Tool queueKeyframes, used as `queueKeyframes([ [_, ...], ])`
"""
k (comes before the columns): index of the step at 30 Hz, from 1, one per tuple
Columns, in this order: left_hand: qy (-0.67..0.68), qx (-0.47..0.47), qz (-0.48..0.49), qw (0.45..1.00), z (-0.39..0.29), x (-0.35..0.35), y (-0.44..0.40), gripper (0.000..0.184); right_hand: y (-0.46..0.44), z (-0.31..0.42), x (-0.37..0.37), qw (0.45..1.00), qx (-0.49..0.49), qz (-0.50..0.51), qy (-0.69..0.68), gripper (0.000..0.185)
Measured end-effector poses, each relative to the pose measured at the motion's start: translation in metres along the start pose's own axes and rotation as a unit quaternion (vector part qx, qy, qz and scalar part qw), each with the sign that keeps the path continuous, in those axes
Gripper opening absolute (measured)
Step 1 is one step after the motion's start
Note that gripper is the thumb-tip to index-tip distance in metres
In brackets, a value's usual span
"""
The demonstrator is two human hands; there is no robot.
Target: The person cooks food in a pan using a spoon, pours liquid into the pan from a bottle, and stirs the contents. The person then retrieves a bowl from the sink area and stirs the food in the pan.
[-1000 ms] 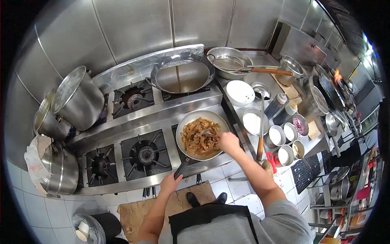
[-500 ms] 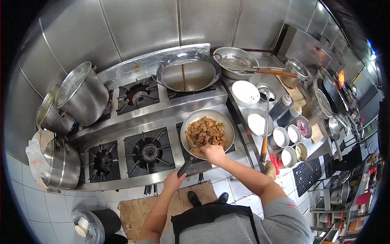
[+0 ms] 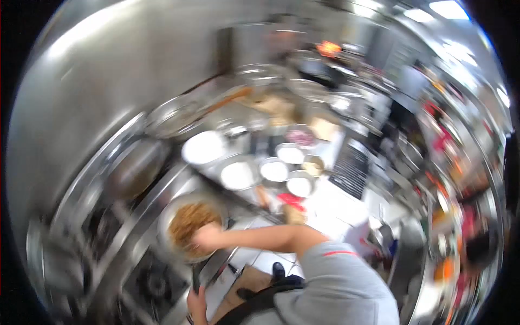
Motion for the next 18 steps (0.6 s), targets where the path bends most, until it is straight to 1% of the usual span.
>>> queueKeyframes([
  [1, -0.02, -0.003, 0.018, 1.0, 0.013, 0.005, -0.004, 0.043, -0.022, 0.0, 0.008, 0.999, 0.007, -0.054, -0.002, 0.022],
  [2, -0.033, -0.154, 0.153, 0.976, 0.015, 0.005, 0.007, 0.065, -0.026, 0.004, -0.003, 0.992, 0.023, -0.122, -0.038, 0.021],
  [3, -0.113, -0.171, 0.174, 0.963, -0.052, -0.013, 0.024, 0.056, -0.021, 0.012, -0.022, 0.985, 0.013, -0.162, -0.061, 0.017],
  [4, -0.112, -0.156, 0.149, 0.97, -0.061, -0.006, 0.021, 0.055, -0.057, 0.005, 0.004, 0.978, 0.063, -0.18, -0.084, 0.013],
  [5, -0.102, -0.123, 0.133, 0.978, -0.063, 0.005, 0.012, 0.055, -0.064, 0.005, 0.005, 0.966, 0.072, -0.215, -0.126, 0.013],
  [6, -0.094, -0.095, 0.119, 0.984, -0.068, 0.016, 0.002, 0.055, -0.081, 0.004, 0.017, 0.958, 0.1, -0.227, -0.141, 0.014],
  [7, -0.091, -0.076, 0.117, 0.986, -0.073, 0.024, -0.014, 0.054, -0.113, -0.005, 0.046, 0.945, 0.169, -0.233, -0.155, 0.017],
  [8, -0.089, -0.06, 0.117, 0.987, -0.077, 0.032, -0.021, 0.054, -0.096, 0.002, 0.041, 0.935, 0.168, -0.239, -0.199, 0.018],
  [9, -0.091, -0.05, 0.119, 0.987, -0.082, 0.038, -0.025, 0.053, -0.092, 0.009, 0.052, 0.946, 0.133, -0.236, -0.178, 0.018],
  [11, -0.094, -0.036, 0.124, 0.987, -0.087, 0.047, -0.034, 0.053, -0.089, 0.008, 0.076, 0.968, 0.062, -0.198, -0.142, 0.018],
  [12, -0.096, -0.031, 0.128, 0.987, -0.088, 0.051, -0.037, 0.052, -0.08, 0.006, 0.081, 0.973, 0.084, -0.167, -0.138, 0.016],
  [14, -0.097, -0.022, 0.13, 0.986, -0.09, 0.054, -0.042, 0.052, -0.048, 0.013, 0.06, 0.984, 0.044, -0.161, -0.062, 0.017],
  [17, -0.098, -0.015, 0.131, 0.986, -0.091, 0.056, -0.047, 0.051, -0.058, 0.026, 0.083, 0.972, 0.052, -0.207, -0.096, 0.016],
  [18, -0.098, -0.014, 0.129, 0.987, -0.09, 0.056, -0.047, 0.05, -0.056, 0.023, 0.092, 0.975, 0.062, -0.193, -0.089, 0.016],
])
Point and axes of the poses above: each hand's wrist, its own y-axis away from the middle knuckle, its own x-axis out of the palm, z = x × y, the point moved 5 cm from there along -y, towards the middle knuckle, and after that the axes turned 1 degree about -y, right-handed, at the moved point
